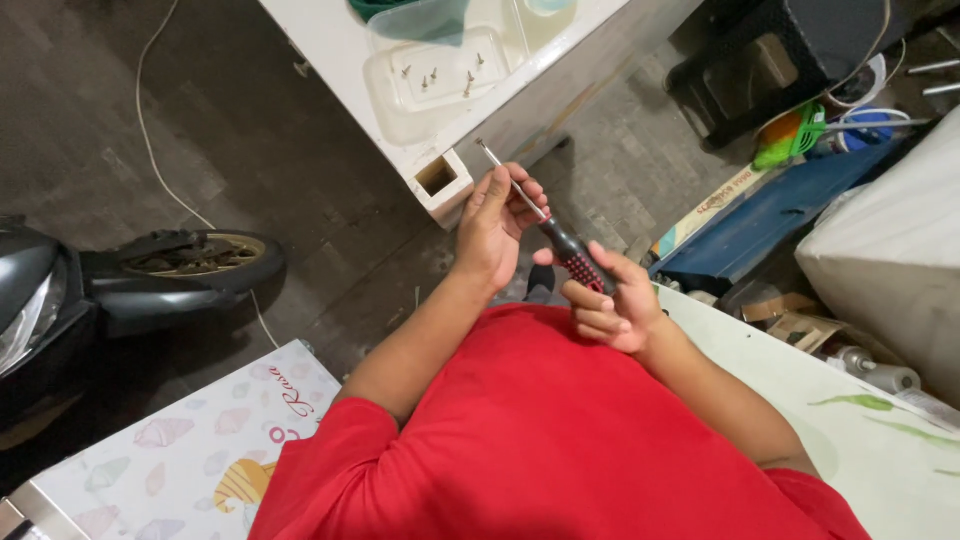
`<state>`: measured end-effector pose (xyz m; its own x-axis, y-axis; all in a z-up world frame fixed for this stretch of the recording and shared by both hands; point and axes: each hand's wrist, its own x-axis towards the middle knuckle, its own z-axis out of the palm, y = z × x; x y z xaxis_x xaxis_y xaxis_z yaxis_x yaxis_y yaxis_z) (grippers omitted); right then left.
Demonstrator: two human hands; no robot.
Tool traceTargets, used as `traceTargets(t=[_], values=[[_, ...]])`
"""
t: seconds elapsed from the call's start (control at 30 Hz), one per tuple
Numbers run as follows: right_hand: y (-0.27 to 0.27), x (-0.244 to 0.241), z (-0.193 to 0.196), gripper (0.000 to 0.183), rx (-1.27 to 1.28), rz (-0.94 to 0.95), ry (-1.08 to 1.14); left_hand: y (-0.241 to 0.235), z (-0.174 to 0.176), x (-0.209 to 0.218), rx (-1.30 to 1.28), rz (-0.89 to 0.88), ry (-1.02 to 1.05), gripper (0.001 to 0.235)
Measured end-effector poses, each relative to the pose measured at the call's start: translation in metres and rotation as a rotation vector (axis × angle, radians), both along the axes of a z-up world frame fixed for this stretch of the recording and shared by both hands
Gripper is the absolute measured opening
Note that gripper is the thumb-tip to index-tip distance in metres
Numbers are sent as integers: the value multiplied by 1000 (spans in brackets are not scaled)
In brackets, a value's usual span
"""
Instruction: The person uses a screwdriver to remove screws from the base and sides of a freezer display unit.
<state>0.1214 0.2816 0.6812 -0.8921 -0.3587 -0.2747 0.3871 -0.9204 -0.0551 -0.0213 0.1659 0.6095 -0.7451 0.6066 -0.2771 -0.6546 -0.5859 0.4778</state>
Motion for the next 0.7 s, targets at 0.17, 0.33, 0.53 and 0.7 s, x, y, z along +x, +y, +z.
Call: traceTargets(t=[0.17,0.33,0.53,0.7], values=[[-17,0,21,57,2511,-272,328,0,4,1,4,5,-20,34],[-9,0,22,60,1332,-185,13,3,5,1,30,13,-32,33],[-6,7,6,39,1019,-41,-102,2,5,-1,41,13,-42,32],[-13,1,16,45,2555,-466,445,5,10,1,88,29,-59,31]])
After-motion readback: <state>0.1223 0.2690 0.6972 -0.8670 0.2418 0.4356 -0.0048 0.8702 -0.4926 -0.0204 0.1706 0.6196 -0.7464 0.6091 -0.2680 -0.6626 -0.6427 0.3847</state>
